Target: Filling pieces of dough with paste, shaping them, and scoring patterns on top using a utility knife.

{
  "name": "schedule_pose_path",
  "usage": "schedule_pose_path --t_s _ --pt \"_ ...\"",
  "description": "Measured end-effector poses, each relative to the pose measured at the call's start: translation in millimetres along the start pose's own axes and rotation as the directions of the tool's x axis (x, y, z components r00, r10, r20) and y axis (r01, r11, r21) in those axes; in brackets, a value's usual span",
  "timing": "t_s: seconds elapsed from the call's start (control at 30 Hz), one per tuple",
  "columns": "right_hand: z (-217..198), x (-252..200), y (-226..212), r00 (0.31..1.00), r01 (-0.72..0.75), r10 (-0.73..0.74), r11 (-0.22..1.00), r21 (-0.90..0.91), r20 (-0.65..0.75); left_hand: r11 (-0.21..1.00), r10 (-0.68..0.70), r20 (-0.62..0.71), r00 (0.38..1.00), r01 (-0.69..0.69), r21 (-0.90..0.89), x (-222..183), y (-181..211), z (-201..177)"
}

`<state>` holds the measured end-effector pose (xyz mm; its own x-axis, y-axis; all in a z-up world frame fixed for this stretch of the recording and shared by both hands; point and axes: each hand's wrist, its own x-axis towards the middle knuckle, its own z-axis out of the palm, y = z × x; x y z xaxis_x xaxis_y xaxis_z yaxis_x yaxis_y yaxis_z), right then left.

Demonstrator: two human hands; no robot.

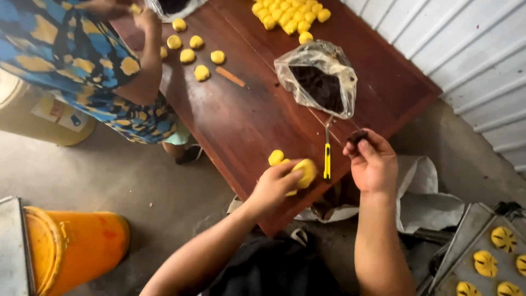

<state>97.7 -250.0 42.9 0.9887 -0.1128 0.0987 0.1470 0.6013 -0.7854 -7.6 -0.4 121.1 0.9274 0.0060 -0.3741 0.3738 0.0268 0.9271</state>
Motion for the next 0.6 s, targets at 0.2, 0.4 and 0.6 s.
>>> schedule_pose_path --t_s 0.2,0.4,0.6 --pt "28 -64 -51 0.977 0.214 -0.198 0.903 -0.371 0.081 0.787 -0.020 0.082 0.996 0.066 -0.613 12 11 86" --pt "30 -86 -89 0.921 0.384 -0.204 0.618 -0.686 0.332 0.807 0.072 0.010 0.997 -0.053 -0.588 -13 1 114" --pt "27 -107 -96 0.906 0.400 -0.104 0.528 -0.749 0.410 0.885 0.184 -0.168 0.968 -0.238 -0.401 -47 -4 119"
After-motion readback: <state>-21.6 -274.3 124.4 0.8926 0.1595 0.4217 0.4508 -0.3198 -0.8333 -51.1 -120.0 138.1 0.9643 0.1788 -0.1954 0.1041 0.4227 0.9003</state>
